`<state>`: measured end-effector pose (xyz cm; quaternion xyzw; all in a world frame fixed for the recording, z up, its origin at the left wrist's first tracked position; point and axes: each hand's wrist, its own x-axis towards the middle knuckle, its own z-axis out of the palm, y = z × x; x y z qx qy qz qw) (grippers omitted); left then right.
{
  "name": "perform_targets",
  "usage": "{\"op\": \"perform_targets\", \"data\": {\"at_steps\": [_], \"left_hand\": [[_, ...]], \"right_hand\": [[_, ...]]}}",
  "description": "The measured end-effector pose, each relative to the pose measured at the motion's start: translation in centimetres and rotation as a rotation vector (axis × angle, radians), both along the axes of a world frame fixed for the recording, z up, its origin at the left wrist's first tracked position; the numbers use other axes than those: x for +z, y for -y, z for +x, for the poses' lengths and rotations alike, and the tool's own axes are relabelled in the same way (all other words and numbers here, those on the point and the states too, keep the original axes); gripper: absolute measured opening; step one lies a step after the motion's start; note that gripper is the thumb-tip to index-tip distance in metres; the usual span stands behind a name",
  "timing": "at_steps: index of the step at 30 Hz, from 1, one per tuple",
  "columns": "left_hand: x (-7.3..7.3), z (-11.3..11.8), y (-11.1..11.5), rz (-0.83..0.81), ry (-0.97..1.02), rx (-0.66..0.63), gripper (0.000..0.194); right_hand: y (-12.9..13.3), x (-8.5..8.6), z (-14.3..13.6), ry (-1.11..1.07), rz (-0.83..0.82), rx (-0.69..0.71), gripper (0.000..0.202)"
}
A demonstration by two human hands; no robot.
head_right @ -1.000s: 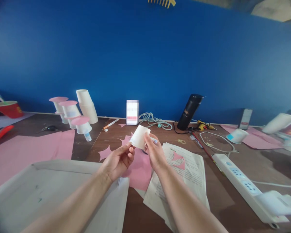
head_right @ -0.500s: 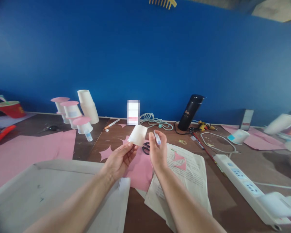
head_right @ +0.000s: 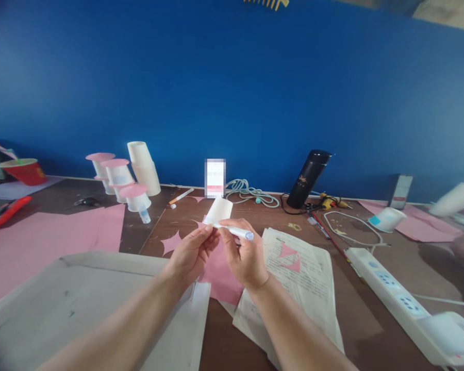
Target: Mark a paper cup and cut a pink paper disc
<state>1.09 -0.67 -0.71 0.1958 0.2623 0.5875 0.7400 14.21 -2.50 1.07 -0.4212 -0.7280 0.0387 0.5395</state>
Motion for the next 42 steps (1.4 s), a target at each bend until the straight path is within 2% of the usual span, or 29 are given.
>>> {"op": "perform_targets", "data": {"at_steps": [9, 14, 21, 26, 28, 33, 36, 38, 42], "left_hand": [[0.2, 0.1, 0.1, -0.025, -0.011, 0.014, 0.005], [0.2, 0.0, 0.2, -0.019, -0.004, -0.009, 0.006], [0.3, 0.0, 0.2, -0.027, -0.002, 0.006, 0.005], [0.6, 0.0, 0.2, -0.037, -0.005, -0.004, 0.005], [0.7, 0.0, 0.3, -0.044, -0.003, 0.0, 0.005], [0.8, -0.1, 0.4, -0.056, 0.01, 0.015, 0.006], [0.8, -0.1, 0.3, -0.058, 0.003, 0.002, 0.007], [0.7, -0.1, 0.4, -0.061, 0.003, -0.005, 0.008], [0.7, -0.2, 0.5, -0.052, -0.005, -0.068, 0.006]], "right_hand": [[-0.3, 0.2, 0.1, 0.073, 0.066, -0.092, 0.014], [-0.1, 0.4, -0.1, 0.113, 0.058, -0.063, 0.013], [0.0, 0.7, -0.1, 0.115, 0.115, -0.117, 0.013], [0.1, 0.7, -0.3, 0.12, 0.084, -0.094, 0.012], [0.2, 0.5, -0.3, 0.038, 0.069, -0.093, 0.011], [-0.4, 0.1, -0.2, -0.378, 0.03, -0.084, 0.013], [-1.4, -0.4, 0.2, -0.475, -0.001, -0.116, 0.018], [-2.1, -0.9, 0.5, -0.556, -0.106, -0.117, 0.027], [-2.8, -1.8, 0.8, -0.671, -0.445, -0.075, 0.045]]}}
